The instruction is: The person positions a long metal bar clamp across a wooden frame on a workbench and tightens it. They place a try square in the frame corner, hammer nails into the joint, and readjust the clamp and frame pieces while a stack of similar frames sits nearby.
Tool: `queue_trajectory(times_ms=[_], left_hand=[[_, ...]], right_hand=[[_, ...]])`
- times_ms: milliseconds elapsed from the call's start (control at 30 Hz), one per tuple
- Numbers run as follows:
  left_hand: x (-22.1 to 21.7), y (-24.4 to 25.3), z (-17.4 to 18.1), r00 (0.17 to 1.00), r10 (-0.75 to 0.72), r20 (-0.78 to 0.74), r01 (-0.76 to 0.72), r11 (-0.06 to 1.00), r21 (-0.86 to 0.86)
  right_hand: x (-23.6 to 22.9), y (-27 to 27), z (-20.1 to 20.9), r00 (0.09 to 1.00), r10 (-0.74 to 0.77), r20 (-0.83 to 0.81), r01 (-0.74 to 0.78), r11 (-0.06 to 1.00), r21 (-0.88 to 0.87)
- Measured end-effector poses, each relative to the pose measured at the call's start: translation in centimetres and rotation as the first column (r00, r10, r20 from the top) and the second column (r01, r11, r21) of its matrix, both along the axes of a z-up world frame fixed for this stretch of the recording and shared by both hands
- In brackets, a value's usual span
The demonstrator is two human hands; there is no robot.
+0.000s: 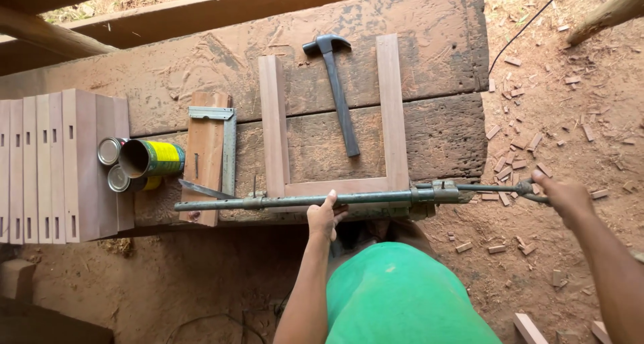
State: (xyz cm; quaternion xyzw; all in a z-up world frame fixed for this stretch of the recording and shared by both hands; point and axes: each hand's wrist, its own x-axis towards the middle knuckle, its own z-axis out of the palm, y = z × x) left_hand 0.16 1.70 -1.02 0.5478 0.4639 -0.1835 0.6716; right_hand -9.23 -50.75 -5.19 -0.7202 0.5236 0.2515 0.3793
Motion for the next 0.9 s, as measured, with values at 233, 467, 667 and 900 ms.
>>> queue_trajectory(times_ms=[233, 467, 667, 900], left_hand=[[-3.0, -1.3, 5.8, 0.960, -0.279, 0.023, 0.262, 0.924, 0.279], [-0.3, -3.0, 4.6, 0.114, -0.989, -0.097, 0.206, -0.072, 0.976], [4.2, -3.4, -0.9, -0.183, -0.890, -0.418, 0.420, -0.456, 0.785], [4.8, -3.4, 0.2, -0.142, -0.932, -0.333, 0.522, -0.357, 0.775]], right_hand=[[-4.2, 4.0, 2.9, 0.770, 0.636, -0.052, -0.601, 0.696, -0.392], [-5.1, 1.7, -0.7, 0.522, 0.849, -0.077, -0.678, 0.358, -0.642], [-3.5, 0.6, -3.1, 0.379, 0.901, -0.210, -0.774, 0.185, -0.605], [-4.7, 0.7, -3.4, 0.377, 0.918, 0.125, -0.557, 0.332, -0.761]])
